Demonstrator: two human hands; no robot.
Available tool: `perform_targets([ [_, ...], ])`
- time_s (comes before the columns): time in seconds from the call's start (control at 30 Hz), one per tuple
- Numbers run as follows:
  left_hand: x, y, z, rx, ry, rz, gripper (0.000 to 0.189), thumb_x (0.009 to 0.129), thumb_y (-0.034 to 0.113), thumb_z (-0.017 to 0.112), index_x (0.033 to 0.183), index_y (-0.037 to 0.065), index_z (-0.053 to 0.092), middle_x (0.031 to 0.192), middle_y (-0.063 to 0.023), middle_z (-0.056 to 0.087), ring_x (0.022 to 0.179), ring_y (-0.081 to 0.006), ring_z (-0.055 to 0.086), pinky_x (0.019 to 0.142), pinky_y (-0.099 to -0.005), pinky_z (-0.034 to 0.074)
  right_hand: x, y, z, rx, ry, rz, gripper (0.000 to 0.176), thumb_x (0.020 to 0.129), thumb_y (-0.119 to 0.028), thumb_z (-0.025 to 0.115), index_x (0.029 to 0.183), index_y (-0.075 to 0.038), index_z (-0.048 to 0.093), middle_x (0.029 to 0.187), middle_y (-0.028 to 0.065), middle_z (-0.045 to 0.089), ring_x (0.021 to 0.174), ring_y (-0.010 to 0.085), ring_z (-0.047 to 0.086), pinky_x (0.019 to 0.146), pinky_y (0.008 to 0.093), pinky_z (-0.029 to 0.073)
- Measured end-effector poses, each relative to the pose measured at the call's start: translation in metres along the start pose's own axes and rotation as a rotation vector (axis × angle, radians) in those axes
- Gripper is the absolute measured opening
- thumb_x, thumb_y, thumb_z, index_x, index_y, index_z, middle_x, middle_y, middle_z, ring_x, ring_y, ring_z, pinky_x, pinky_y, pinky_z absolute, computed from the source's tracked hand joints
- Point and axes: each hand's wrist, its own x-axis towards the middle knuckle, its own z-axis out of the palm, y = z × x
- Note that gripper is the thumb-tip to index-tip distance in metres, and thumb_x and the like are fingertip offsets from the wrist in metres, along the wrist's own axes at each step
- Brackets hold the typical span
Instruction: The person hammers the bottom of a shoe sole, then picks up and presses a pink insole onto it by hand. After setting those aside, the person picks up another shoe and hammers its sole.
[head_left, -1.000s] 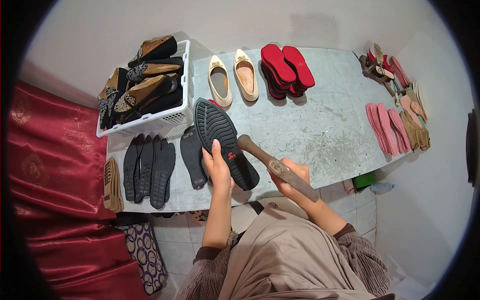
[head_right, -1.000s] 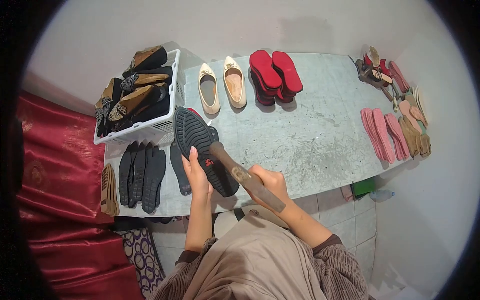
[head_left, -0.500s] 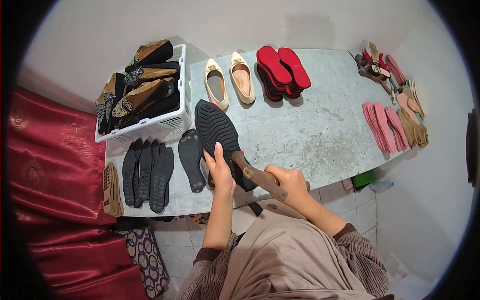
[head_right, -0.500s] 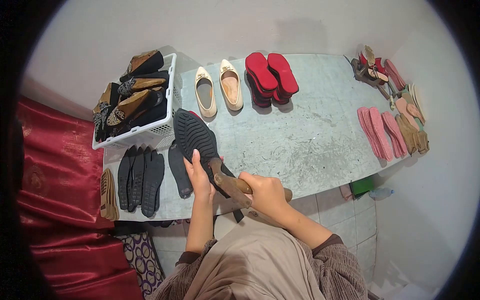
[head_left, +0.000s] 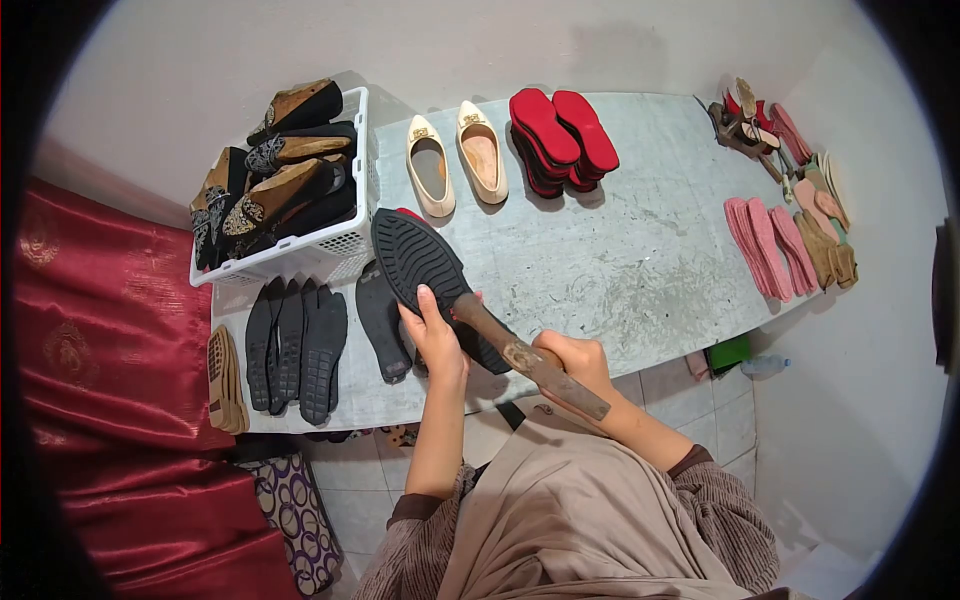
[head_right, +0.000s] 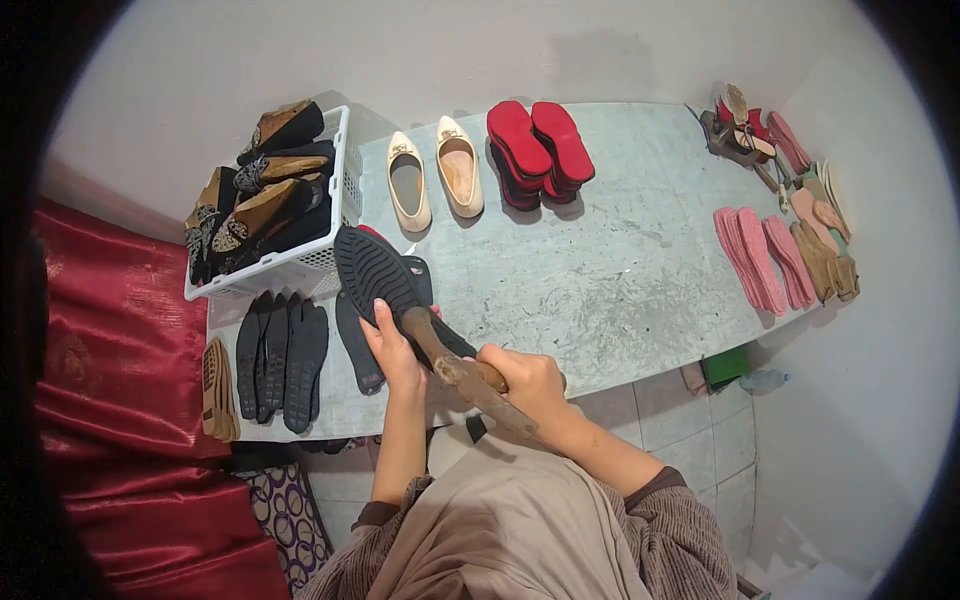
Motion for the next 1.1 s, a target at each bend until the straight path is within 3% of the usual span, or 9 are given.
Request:
perform_targets([
  [0.13,-0.008,0.010,0.011,-0.071,0.043,0.021,0.037,0.096,0.030,0.043,0.124,0.009,0.033,0.103,-0.0139,0.055,0.072,-0.0252,0.063,0.059,-0.0371,0.055,0.005,0.000,0.000,-0.117,-0.078,-0.008,0.022,0.075,-0.026,0.068,0.078,-0.009,0.055,0.061,0.0087,0.057,0.052,0.0270,0.057,0.046,0.0347,0.042],
  [0.33,0.000,0.009,0.004,-0.094,0.150,0.120,0.039,0.096,0.031,0.042,0.125,0.008,0.032,0.100,-0.0148,0.057,0.072,-0.0239,0.063,0.063,-0.0363,0.055,-0.001,0.003,0.000,-0.008,-0.073,-0.012,0.020,0.074,-0.022,0.067,0.081,-0.009,0.054,0.064,0.0088,0.058,0.055,0.0279,0.058,0.048,0.0365,0.042],
  [0.4,-0.001,0.010,0.002,-0.045,0.119,0.141,0.036,0.098,0.024,0.039,0.128,0.008,0.030,0.112,-0.0136,0.051,0.085,-0.0237,0.061,0.067,-0.0388,0.056,0.003,-0.001,-0.004,-0.139,-0.165,0.008,0.019,0.073,-0.021,0.067,0.081,-0.010,0.053,0.063,0.0087,0.057,0.055,0.0279,0.058,0.048,0.0365,0.042],
  [0.5,-0.005,0.016,0.008,-0.080,0.163,0.078,0.039,0.096,0.031,0.042,0.124,0.006,0.033,0.099,-0.0152,0.057,0.071,-0.0235,0.063,0.062,-0.0359,0.055,0.001,-0.008,-0.012,-0.075,-0.149,0.015,0.020,0.073,-0.020,0.067,0.082,-0.009,0.053,0.064,0.0091,0.058,0.055,0.0281,0.058,0.048,0.0364,0.042],
  [0.6,-0.004,0.021,0.005,-0.071,0.166,0.059,0.036,0.097,0.024,0.040,0.127,0.007,0.031,0.109,-0.0135,0.053,0.080,-0.0237,0.062,0.063,-0.0380,0.056,-0.005,-0.003,-0.009,0.008,-0.110,0.011,0.021,0.072,-0.021,0.067,0.084,-0.010,0.053,0.064,0.0090,0.058,0.056,0.0283,0.058,0.049,0.0370,0.042],
  [0.7,-0.004,0.028,0.007,-0.112,0.161,-0.012,0.034,0.097,0.023,0.040,0.126,0.006,0.033,0.108,-0.0139,0.054,0.077,-0.0239,0.062,0.062,-0.0374,0.056,-0.001,-0.006,-0.012,-0.065,-0.210,0.004,0.020,0.072,-0.022,0.066,0.083,-0.010,0.054,0.064,0.0089,0.058,0.056,0.0276,0.059,0.048,0.0354,0.042],
  [0.8,-0.005,0.019,0.006,-0.067,0.144,0.081,0.033,0.097,0.022,0.040,0.125,0.006,0.033,0.106,-0.0144,0.055,0.074,-0.0242,0.063,0.062,-0.0369,0.057,0.003,-0.006,-0.015,-0.147,-0.216,-0.019,0.018,0.074,-0.022,0.065,0.083,-0.010,0.054,0.062,0.0088,0.057,0.056,0.0278,0.058,0.048,0.0354,0.042],
  [1.03,-0.006,0.041,0.012,-0.042,0.160,0.070,0.031,0.097,0.022,0.039,0.123,0.006,0.034,0.104,-0.0142,0.055,0.074,-0.0231,0.063,0.061,-0.0363,0.057,-0.009,-0.004,-0.015,-0.009,-0.132,0.028,0.016,0.075,-0.020,0.064,0.082,-0.010,0.055,0.061,0.0088,0.056,0.055,0.0282,0.058,0.048,0.0347,0.043],
  [1.1,-0.005,0.035,0.011,-0.034,0.164,0.086,0.031,0.097,0.023,0.039,0.123,0.006,0.034,0.103,-0.0142,0.055,0.073,-0.0233,0.063,0.060,-0.0362,0.057,-0.005,-0.004,-0.013,-0.128,-0.188,0.050,0.015,0.072,-0.017,0.064,0.081,-0.010,0.055,0.060,0.0089,0.056,0.055,0.0278,0.058,0.048,0.0334,0.043],
])
